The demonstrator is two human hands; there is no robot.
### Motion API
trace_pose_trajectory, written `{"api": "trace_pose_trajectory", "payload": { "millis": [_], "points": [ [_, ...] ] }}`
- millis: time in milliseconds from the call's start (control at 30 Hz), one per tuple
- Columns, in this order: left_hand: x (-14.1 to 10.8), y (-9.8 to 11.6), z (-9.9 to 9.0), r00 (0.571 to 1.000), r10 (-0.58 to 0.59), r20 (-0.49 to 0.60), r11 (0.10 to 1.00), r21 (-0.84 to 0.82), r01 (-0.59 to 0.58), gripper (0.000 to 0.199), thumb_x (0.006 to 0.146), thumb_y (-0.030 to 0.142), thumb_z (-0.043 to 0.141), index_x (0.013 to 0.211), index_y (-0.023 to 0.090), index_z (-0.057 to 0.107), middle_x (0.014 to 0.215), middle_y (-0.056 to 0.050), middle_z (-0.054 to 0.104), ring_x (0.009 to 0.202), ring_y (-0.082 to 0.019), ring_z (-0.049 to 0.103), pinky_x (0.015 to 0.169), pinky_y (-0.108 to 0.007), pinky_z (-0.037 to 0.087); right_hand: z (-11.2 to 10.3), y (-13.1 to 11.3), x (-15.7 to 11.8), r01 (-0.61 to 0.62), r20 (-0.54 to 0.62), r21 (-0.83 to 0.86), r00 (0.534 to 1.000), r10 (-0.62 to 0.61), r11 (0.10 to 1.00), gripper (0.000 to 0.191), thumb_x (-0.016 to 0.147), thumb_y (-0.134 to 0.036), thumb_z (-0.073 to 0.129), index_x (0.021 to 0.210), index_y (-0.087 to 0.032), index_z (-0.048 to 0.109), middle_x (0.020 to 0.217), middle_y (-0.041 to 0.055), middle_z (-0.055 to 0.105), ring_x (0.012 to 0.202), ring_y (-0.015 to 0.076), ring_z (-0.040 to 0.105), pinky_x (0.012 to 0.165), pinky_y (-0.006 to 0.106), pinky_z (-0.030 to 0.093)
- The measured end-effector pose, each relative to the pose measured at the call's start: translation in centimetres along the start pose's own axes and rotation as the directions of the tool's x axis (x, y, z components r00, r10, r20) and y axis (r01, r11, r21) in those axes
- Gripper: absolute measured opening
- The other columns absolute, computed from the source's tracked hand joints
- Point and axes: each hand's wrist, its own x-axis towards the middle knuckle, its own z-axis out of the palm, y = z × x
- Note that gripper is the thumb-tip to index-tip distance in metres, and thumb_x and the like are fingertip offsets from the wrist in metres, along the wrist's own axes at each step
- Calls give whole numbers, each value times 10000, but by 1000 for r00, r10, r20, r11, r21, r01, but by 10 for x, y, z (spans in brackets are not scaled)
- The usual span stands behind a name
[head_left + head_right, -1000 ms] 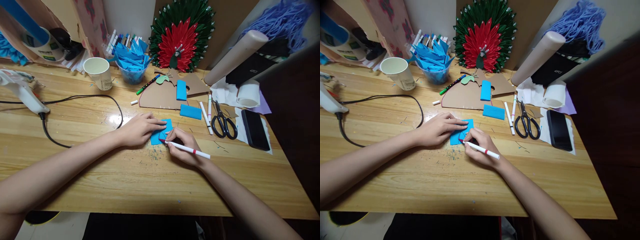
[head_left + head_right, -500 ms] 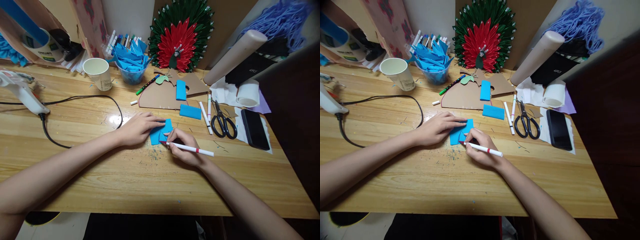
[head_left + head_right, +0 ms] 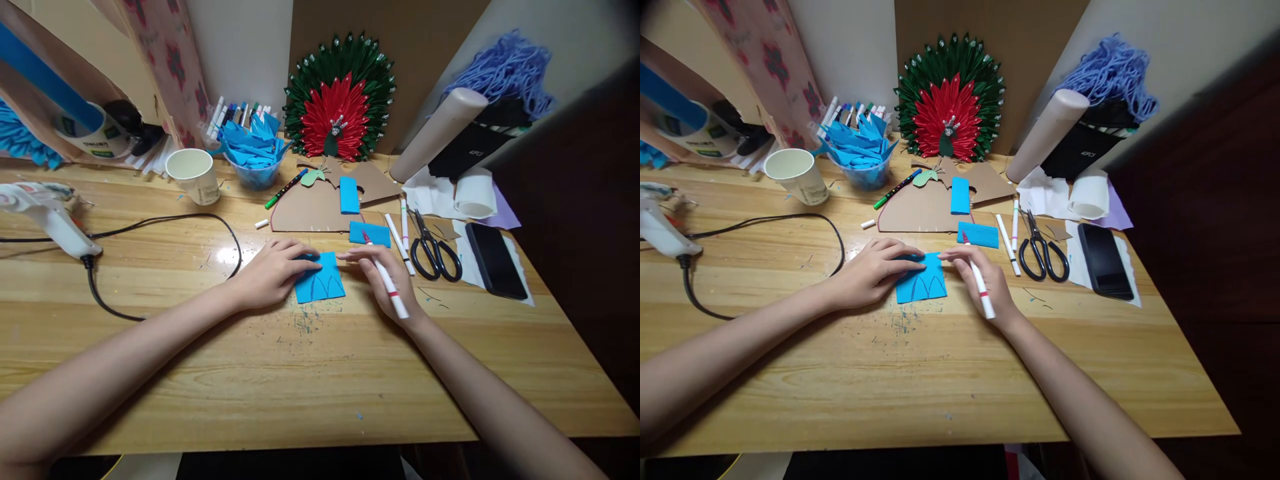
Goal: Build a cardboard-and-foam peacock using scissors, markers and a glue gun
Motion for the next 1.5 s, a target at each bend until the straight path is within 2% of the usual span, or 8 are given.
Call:
{"api": "trace_pose_trajectory", "payload": {
  "millis": [200,400,567,733,967,1167,1367,1500],
  "points": [
    [-2,-3,4,998,56,-28,996,67,-54,476,766,64,490,1176,294,559,1297,-39,494,1119,-244,433,895,-432,370,2,6,9,64,195,-214,981,-21,975,242,875,-255,507,1109,-263,570,1091,68,603,1037,211,557,903,421,445],
    [-2,-6,8,983,182,11,983,33,-182,467,759,33,439,1157,242,565,1179,-50,597,1015,-205,543,822,-376,438,5,2,6,-79,71,87,995,73,993,274,918,-349,392,1113,-229,543,893,42,603,866,168,585,815,355,466],
    [0,-3,10,988,156,8,988,5,-156,546,772,12,400,1270,225,469,1253,-56,559,1056,-196,529,849,-375,451,2,7,2,-203,124,222,976,179,954,192,850,-334,496,957,-187,558,801,19,576,719,138,552,639,275,453],
    [0,-1,10,986,161,31,987,18,-162,587,790,6,374,1341,209,386,1322,-77,506,1074,-208,501,872,-406,434,3,11,0,-235,88,105,970,226,966,121,782,-271,578,736,-187,503,702,2,568,651,137,541,585,257,423],
    [0,-2,12,987,152,42,988,1,-152,655,770,-4,369,1382,222,322,1381,-49,448,1100,-210,473,893,-416,423,4,7,-1,-194,97,-58,975,199,979,38,771,-202,547,743,-185,529,693,-10,563,579,113,486,526,232,368],
    [0,-1,10,989,127,79,992,15,-128,680,744,-17,392,1379,218,334,1383,-30,448,1102,-218,451,913,-412,409,1,4,0,-146,223,-81,962,161,986,44,725,-142,547,699,-176,547,688,0,589,585,117,498,533,232,359],
    [0,-1,10,989,113,93,993,31,-116,722,739,-18,398,1400,252,286,1403,-3,421,1107,-228,433,904,-412,402,3,7,-1,-199,94,-65,974,205,978,40,781,-205,538,746,-187,527,680,-19,538,575,109,463,516,224,343],
    [0,-1,9,989,114,97,992,40,-119,706,743,-8,412,1395,240,301,1395,-9,433,1113,-234,424,913,-415,393,2,5,-1,-154,160,-100,973,168,983,22,767,-166,535,751,-180,541,717,-4,575,605,114,494,536,226,360]
  ]
}}
